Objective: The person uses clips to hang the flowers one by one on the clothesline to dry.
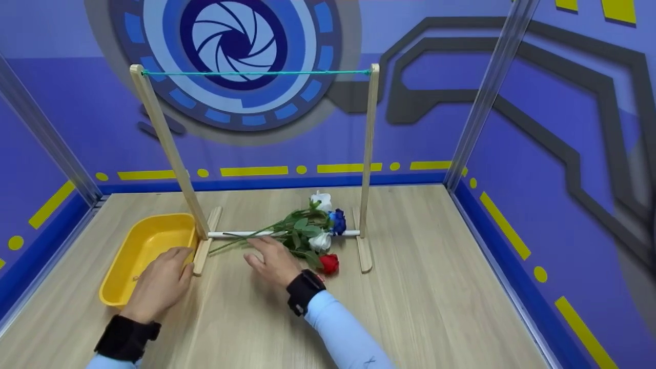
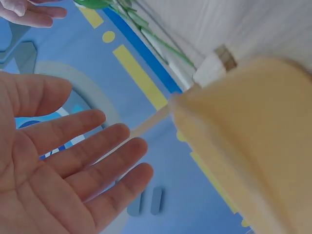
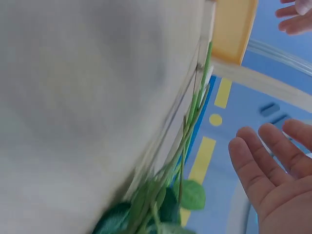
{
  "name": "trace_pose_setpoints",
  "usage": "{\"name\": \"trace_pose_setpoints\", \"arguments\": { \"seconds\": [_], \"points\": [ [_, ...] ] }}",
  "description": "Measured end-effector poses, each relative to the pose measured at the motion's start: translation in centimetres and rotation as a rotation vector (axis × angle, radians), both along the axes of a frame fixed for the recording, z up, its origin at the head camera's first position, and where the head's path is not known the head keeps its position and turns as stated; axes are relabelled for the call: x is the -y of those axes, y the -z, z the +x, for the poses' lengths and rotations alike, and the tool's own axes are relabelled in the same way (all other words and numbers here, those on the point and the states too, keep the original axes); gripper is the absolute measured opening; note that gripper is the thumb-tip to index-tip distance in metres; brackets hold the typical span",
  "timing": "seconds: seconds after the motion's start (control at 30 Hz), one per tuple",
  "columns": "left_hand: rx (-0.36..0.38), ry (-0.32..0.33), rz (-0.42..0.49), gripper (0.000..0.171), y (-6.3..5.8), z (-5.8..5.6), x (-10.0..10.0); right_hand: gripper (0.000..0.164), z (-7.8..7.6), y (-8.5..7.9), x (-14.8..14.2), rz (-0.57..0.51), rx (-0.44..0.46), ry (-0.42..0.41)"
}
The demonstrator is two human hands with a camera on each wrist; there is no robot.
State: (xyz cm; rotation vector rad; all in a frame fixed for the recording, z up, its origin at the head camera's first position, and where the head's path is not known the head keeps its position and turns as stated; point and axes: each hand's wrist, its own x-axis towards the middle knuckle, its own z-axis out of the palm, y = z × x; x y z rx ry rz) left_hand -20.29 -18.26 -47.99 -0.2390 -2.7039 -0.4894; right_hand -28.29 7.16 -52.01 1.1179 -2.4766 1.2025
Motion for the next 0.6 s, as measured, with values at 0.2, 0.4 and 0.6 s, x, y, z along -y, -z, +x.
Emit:
{"name": "trace_pose_setpoints", "arguments": {
  "seconds": [0.2, 0.4, 0.6],
  "points": [
    [-0.017, 0.0, -0.037, 0.022, -0.5, -0.3, 1.0, 0.035, 0.0, 0.2, 2.4, -0.063, 0.09, -0.026],
    [0.054, -0.023, -0.109, 0.012, -0.2, -0.6, 2.6, 0.034, 0.5, 0.5, 4.6, -0.061, 0.15, -0.02],
    [0.156, -0.03, -0.192, 0.013, -0.2, -1.4, 4.2, 0.03, 0.6, 0.9, 6.1, -0.073, 0.19, -0.016]
  ]
}}
